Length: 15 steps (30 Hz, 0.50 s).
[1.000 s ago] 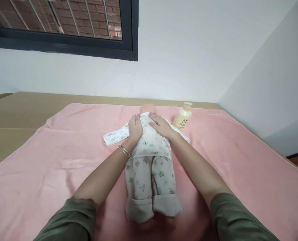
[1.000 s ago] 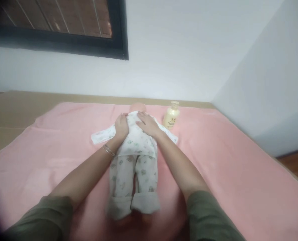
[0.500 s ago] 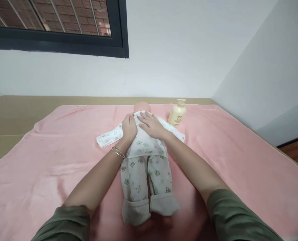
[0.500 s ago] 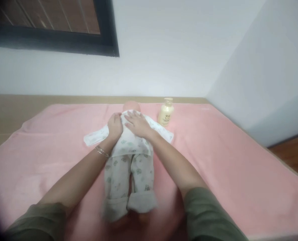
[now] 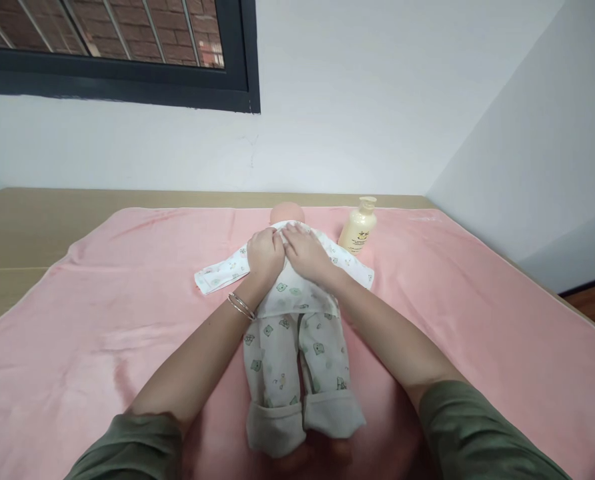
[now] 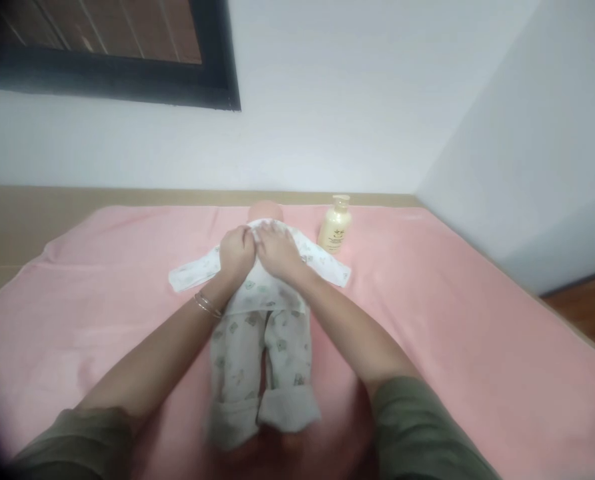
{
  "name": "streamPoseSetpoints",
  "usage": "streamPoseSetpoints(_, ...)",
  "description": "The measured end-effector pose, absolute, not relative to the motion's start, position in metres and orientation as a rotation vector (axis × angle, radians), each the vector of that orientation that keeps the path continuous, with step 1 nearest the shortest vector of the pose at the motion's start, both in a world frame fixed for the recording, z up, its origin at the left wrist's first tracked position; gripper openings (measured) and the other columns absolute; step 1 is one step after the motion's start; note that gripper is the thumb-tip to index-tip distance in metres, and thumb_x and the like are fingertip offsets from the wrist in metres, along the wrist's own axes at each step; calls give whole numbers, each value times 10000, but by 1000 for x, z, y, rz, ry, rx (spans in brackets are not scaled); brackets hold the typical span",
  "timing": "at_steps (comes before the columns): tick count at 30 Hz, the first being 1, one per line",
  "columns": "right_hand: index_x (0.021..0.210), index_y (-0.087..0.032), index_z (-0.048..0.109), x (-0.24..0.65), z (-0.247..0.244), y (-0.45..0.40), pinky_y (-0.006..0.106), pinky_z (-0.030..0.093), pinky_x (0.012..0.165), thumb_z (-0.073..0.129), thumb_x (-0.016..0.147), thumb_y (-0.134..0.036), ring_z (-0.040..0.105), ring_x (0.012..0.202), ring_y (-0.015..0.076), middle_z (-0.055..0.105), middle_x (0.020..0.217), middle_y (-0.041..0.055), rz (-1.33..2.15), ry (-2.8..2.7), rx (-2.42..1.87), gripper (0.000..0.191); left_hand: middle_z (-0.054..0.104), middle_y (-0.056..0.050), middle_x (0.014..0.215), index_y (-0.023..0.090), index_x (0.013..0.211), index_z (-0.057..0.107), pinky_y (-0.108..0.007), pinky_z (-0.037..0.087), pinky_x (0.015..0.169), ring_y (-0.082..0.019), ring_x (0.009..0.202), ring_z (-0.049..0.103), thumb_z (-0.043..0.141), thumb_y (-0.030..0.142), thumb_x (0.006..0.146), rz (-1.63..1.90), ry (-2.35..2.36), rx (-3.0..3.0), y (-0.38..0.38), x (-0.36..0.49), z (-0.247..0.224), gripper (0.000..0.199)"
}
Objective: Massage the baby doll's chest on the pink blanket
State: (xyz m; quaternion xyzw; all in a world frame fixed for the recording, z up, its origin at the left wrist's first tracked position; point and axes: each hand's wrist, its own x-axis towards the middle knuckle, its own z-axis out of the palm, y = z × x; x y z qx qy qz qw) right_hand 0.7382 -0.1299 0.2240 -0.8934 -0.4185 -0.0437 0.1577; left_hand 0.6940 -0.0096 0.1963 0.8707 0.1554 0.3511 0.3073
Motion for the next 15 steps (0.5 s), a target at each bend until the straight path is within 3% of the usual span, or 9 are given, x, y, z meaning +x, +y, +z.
streamPoseSetpoints(4,1486,-27,451,762,228,-136,459,294,1211,317,1047,-427,404,1462,322,462,1551,212,-93,-923,-2653,609,717,-164,1130,149,1081,685,-432,444,1046,-304,1130,625,396,250,934,935,315,2303,-13,695,196,339)
streamPoseSetpoints(9,1516,68,364,716,227,-133,518,252,1213,344,1035,-328,379,1464,402,383,1563,309,-257,-1039,-2868,623,705,-136,1226,147,1159,672,-392,459,1047,-275,1163,624,398,268,930,702,478,2343,-1,703,195,377)
streamPoseSetpoints(13,1480,47,433,713,227,-131,431,238,1227,350,1011,-231,362,1486,348,421,1552,281,-246,-1268,-2767,552,705,-160,1144,145,1025,691,-411,462,1024,-283,1117,624,322,262,971,561,439,2607,1,703,203,391)
streamPoseSetpoints(15,1444,31,475,733,228,-133,415,273,1205,311,1036,-284,398,1464,329,461,1530,265,-154,-1131,-2732,541,690,-197,1144,115,1034,685,-447,440,1037,-310,1139,608,312,234,975,498,404,2758,-7,698,211,396)
